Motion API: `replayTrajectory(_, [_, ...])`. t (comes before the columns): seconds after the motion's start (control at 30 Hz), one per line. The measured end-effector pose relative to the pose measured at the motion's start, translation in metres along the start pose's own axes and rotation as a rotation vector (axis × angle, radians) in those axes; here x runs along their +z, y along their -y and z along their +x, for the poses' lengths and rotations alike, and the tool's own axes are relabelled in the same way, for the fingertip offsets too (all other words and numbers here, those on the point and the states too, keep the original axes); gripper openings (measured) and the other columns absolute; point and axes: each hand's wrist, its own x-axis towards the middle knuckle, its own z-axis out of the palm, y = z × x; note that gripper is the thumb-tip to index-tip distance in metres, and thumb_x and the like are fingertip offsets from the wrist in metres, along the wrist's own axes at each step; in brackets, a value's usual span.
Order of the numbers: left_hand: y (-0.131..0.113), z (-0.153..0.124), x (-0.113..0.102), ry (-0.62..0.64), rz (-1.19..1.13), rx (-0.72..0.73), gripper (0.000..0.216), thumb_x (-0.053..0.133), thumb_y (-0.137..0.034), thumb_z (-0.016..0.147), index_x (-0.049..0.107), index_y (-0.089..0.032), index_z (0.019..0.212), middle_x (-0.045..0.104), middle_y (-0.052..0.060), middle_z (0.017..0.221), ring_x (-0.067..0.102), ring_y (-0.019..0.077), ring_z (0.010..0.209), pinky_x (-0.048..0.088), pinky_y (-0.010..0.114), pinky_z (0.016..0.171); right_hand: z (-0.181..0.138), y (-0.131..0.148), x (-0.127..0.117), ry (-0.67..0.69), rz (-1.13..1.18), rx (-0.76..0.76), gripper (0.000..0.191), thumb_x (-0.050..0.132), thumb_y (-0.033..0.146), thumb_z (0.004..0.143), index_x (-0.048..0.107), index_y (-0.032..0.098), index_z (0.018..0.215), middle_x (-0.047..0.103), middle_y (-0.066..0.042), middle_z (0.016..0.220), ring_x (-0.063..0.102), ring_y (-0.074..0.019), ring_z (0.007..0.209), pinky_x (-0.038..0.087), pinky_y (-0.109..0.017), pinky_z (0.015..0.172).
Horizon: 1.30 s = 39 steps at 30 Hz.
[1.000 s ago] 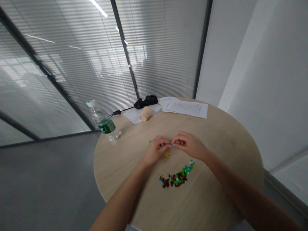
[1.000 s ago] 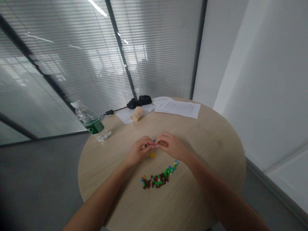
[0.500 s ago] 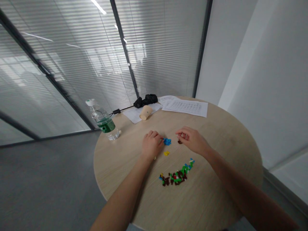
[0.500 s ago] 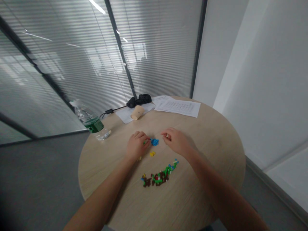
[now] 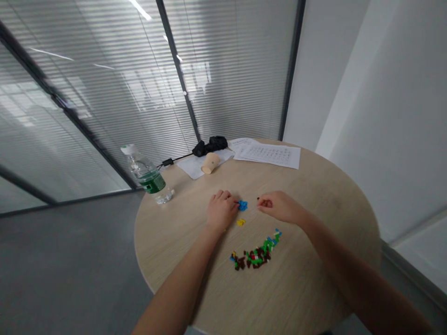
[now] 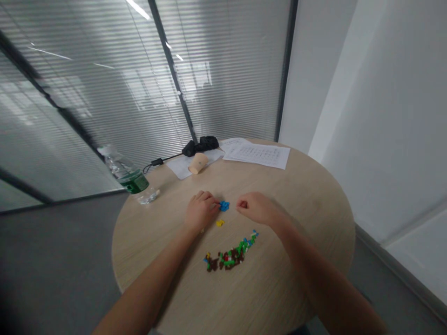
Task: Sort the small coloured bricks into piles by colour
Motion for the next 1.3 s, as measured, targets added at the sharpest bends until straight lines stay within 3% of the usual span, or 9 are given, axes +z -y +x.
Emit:
replayTrajectory(0.17, [0.002, -0.001, 0.005, -0.034, 0.006, 0.004, 0.015, 0.060, -0.030, 0.083, 0.070, -0.020, 0.089, 0.061, 0.007, 0.092, 0.050, 0.0213, 0.091, 0.041, 0.032, 0.074, -0.007, -0.020, -0.011, 0.415, 0.140, 0.071, 0.017, 0.060, 0.019, 0.065, 0.070, 0.014, 0.078, 0.067, -0.004, 0.068, 0.059, -0.0151, 0.061, 0.042, -0.023, 0.054])
replayTrajectory(0.37, [0.007, -0.001, 0.006, -0.034, -0.073, -0.018, 0.016, 0.059, -0.031, 0.083, 0.070, -0.021, 0.088, 0.060, 0.006, 0.092, 0.050, 0.0204, 0.089, 0.042, 0.032, 0.075, -0.009, -0.023, -0.016, 0.520, 0.113, 0.078, 0.017, 0.061, 0.016, 0.061, 0.070, 0.015, 0.075, 0.063, -0.001, 0.062, 0.054, -0.0117, 0.056, 0.038, -0.020, 0.050])
replayTrajectory(0.63, [0.012, -0.004, 0.002, -0.057, -0.135, -0.033, 0.017, 0.058, -0.030, 0.083, 0.071, -0.021, 0.088, 0.060, 0.006, 0.090, 0.050, 0.0200, 0.088, 0.042, 0.032, 0.076, -0.008, -0.022, -0.013, 0.545, 0.117, 0.062, 0.021, 0.061, 0.014, 0.059, 0.072, 0.015, 0.077, 0.061, 0.000, 0.060, 0.052, -0.0114, 0.055, 0.038, -0.021, 0.051])
replayTrajectory(1.03, [0.010, -0.007, -0.004, 0.019, -0.084, -0.043, 0.010, 0.062, -0.025, 0.076, 0.070, -0.021, 0.080, 0.060, 0.006, 0.088, 0.050, 0.0210, 0.089, 0.042, 0.031, 0.075, -0.007, -0.022, -0.008, 0.529, 0.089, 0.071, 0.013, 0.059, 0.016, 0.063, 0.070, 0.014, 0.069, 0.063, -0.001, 0.060, 0.053, -0.0116, 0.055, 0.038, -0.020, 0.050])
replayTrajectory(1.3, [0.011, -0.003, 0.002, 0.030, -0.097, -0.025, 0.010, 0.062, -0.026, 0.079, 0.071, -0.022, 0.084, 0.062, 0.006, 0.088, 0.051, 0.0203, 0.087, 0.041, 0.032, 0.075, -0.005, -0.015, -0.008, 0.320, 0.095, -0.032, 0.015, 0.056, 0.022, 0.072, 0.068, 0.013, 0.076, 0.067, -0.005, 0.072, 0.059, -0.0156, 0.064, 0.041, -0.023, 0.057])
